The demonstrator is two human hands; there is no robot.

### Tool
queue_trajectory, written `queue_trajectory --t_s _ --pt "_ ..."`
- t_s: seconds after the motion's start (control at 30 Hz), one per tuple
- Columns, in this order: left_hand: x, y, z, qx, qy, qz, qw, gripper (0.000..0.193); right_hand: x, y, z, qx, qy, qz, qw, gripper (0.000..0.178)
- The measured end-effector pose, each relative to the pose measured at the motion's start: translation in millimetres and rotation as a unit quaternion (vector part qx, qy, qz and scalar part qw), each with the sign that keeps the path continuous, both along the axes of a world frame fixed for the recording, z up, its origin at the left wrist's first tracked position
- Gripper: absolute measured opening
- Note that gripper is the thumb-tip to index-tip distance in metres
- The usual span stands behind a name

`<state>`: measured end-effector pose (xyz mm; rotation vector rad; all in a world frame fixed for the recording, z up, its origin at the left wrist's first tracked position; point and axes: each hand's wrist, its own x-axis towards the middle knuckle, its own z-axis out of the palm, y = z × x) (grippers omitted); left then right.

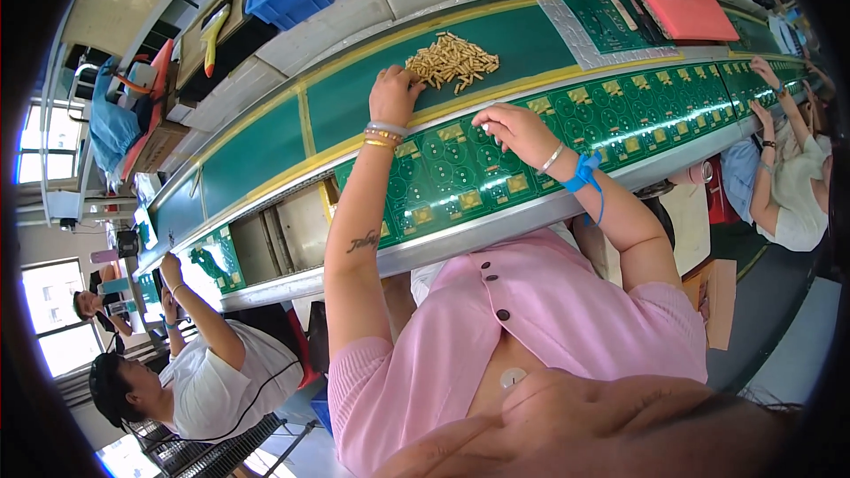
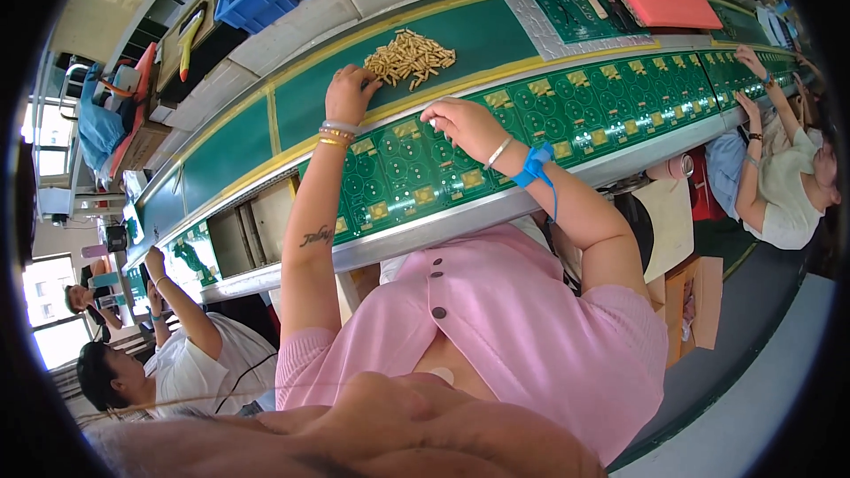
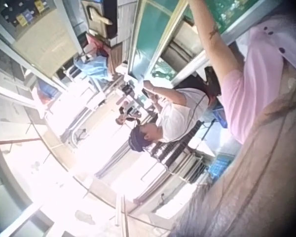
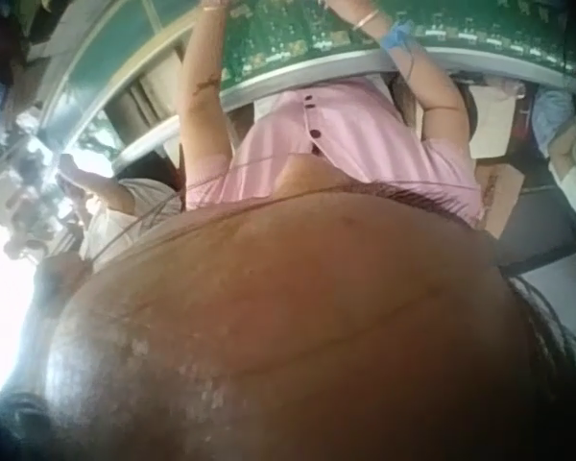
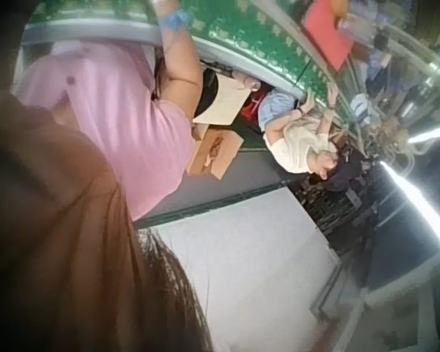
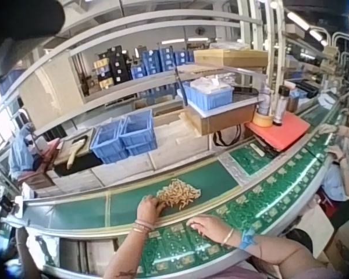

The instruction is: The person assembles small electronic components onto printed circuit boards by hand, taking components from bins and placing them onto the boards moving along a conveyor belt.

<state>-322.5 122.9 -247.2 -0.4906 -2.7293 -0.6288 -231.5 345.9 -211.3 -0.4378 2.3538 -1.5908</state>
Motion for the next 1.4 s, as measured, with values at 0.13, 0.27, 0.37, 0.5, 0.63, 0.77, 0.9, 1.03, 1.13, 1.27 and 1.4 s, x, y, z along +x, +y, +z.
queue_trajectory --t_s 0.13,0.27,0.37,0.5,0.63,0.77,0.9,1.03,1.13,1.27,1.4 --pt "4 -7 1 -0.019 0.004 -0.025 0.999 0.008 -20 -12 -23 0.066 0.164 0.026 0.984 0.007" --pt "23 -21 8 -0.013 0.009 -0.014 1.000 0.008 -31 -27 -34 0.096 0.207 0.064 0.971 0.009" --pt "44 -31 16 0.010 -0.010 -0.005 1.000 0.006 -34 -31 -37 0.132 0.191 0.084 0.969 0.008" --pt "69 -40 22 0.078 -0.045 -0.011 0.996 0.010 -34 -32 -43 0.132 0.237 0.087 0.959 0.008" --pt "87 -42 18 0.163 -0.128 0.012 0.978 0.009 -32 -34 -44 0.129 0.253 0.076 0.956 0.008" --pt "98 -38 16 0.191 -0.180 0.014 0.965 0.011 -30 -36 -43 0.138 0.256 0.079 0.954 0.008" --pt "105 -31 19 0.200 -0.177 0.003 0.964 0.012 -32 -38 -49 0.123 0.272 0.090 0.950 0.007" --pt "115 -29 17 0.248 -0.232 -0.003 0.941 0.013 -34 -40 -56 0.123 0.314 0.127 0.933 0.008" --pt "125 -31 10 0.296 -0.276 -0.001 0.914 0.013 -35 -37 -53 0.107 0.314 0.157 0.930 0.010" --pt "135 -24 13 0.297 -0.280 -0.026 0.913 0.013 -61 -28 -39 0.113 0.374 0.077 0.917 0.010" --pt "139 -15 18 0.221 -0.297 -0.018 0.929 0.014 -79 -22 -44 0.225 0.411 0.014 0.883 0.007"
